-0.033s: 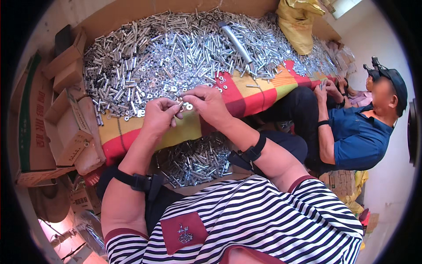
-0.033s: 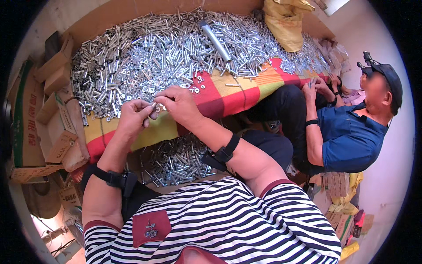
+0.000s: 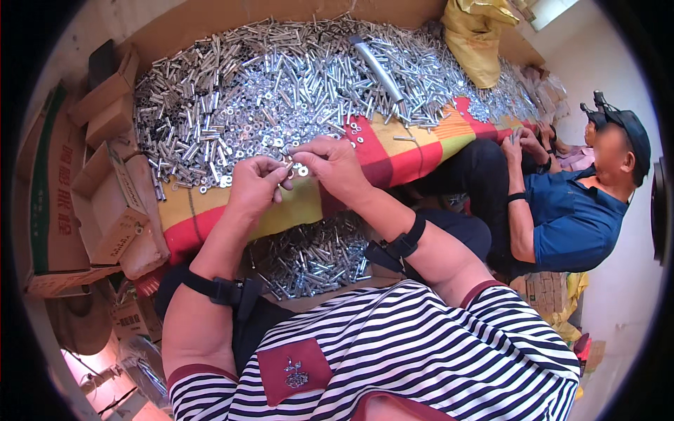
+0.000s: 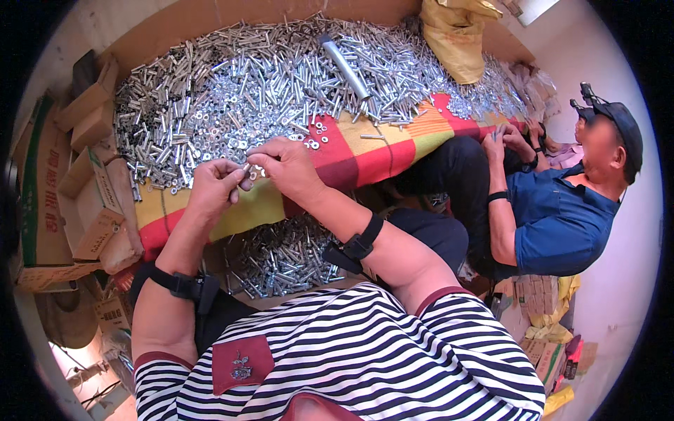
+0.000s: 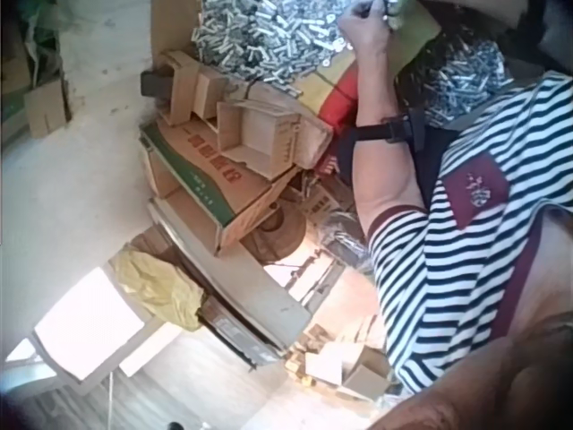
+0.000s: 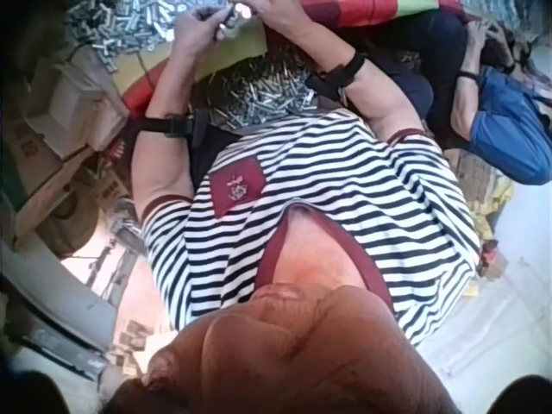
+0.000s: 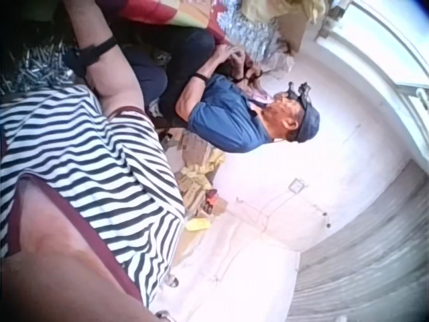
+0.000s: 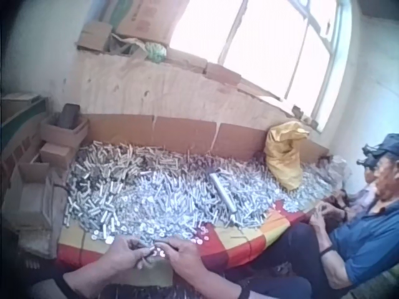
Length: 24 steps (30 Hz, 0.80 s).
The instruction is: Manually assembling washers onto small metal bolts from a large pile of components.
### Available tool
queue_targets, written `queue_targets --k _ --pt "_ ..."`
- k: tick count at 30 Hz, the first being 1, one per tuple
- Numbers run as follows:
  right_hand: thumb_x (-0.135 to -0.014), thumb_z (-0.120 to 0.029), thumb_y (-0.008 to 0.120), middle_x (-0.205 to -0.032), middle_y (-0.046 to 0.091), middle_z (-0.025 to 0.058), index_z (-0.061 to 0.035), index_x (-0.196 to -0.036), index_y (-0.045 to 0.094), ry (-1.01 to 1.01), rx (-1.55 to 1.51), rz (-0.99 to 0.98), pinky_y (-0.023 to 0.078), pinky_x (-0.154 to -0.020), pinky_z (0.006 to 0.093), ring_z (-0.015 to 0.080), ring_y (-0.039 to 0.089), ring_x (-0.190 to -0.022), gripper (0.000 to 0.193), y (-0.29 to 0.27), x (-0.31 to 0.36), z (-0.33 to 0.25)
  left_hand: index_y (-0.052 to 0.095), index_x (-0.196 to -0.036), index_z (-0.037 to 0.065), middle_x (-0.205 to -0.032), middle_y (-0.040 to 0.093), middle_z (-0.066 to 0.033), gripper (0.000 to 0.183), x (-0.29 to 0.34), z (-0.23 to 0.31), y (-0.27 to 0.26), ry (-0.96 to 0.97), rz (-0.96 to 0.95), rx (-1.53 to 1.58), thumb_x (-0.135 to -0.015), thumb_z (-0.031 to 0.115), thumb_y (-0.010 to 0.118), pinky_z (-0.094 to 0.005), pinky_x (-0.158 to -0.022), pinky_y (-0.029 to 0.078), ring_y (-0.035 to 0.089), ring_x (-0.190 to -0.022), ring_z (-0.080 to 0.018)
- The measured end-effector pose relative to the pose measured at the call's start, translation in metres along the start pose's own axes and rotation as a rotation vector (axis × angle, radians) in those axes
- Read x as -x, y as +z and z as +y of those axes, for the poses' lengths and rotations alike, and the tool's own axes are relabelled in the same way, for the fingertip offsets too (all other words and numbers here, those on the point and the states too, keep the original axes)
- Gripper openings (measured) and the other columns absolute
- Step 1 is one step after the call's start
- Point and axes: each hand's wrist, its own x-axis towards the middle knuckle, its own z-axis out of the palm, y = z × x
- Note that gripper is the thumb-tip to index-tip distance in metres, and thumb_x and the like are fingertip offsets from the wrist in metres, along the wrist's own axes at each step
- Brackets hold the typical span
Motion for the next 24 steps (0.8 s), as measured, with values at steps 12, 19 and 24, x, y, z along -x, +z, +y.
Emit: queue_targets --k 12,19,24 --pt "-0.083 0.002 0.064 -0.083 0.061 0.0065 0.0014 -0.093 0.069 0.143 -0.226 -0.105 0.051 -0.058 0.0218 0.0096 0.061 -0.063 0.011 -0.001 0.002 -0.01 0.062 -0.088 -0.003 -0.067 0.062 -0.0057 0.01 0.004 0.017 -0.011 -0.198 -0.075 0.082 -0.088 0.006 0.058 -0.0195 -0.038 0.032 0.048 -0.044 -0.0064" --pt "-0.077 0.012 0.061 -0.09 0.062 0.009 -0.0005 -0.098 0.069 -0.061 -0.246 -0.13 0.054 -0.068 0.0249 0.0147 0.063 -0.076 0.025 -0.003 -0.001 -0.015 0.058 -0.091 -0.009 -0.07 0.057 -0.0078 0.015 -0.002 0.019 -0.033 -0.392 -0.355 0.406 -0.089 0.006 0.054 -0.0144 -0.03 0.024 0.04 -0.041 -0.0031" --pt "-0.081 0.009 0.06 -0.089 0.062 0.007 0.0015 -0.099 0.067 -0.009 -0.261 -0.163 0.053 -0.066 0.0234 0.0125 0.062 -0.076 0.021 -0.005 -0.002 -0.02 0.058 -0.091 -0.009 -0.069 0.057 -0.0074 0.017 -0.002 0.019 -0.035 -0.399 -0.412 0.489 -0.09 0.008 0.055 -0.014 -0.031 0.026 0.041 -0.041 -0.0029"
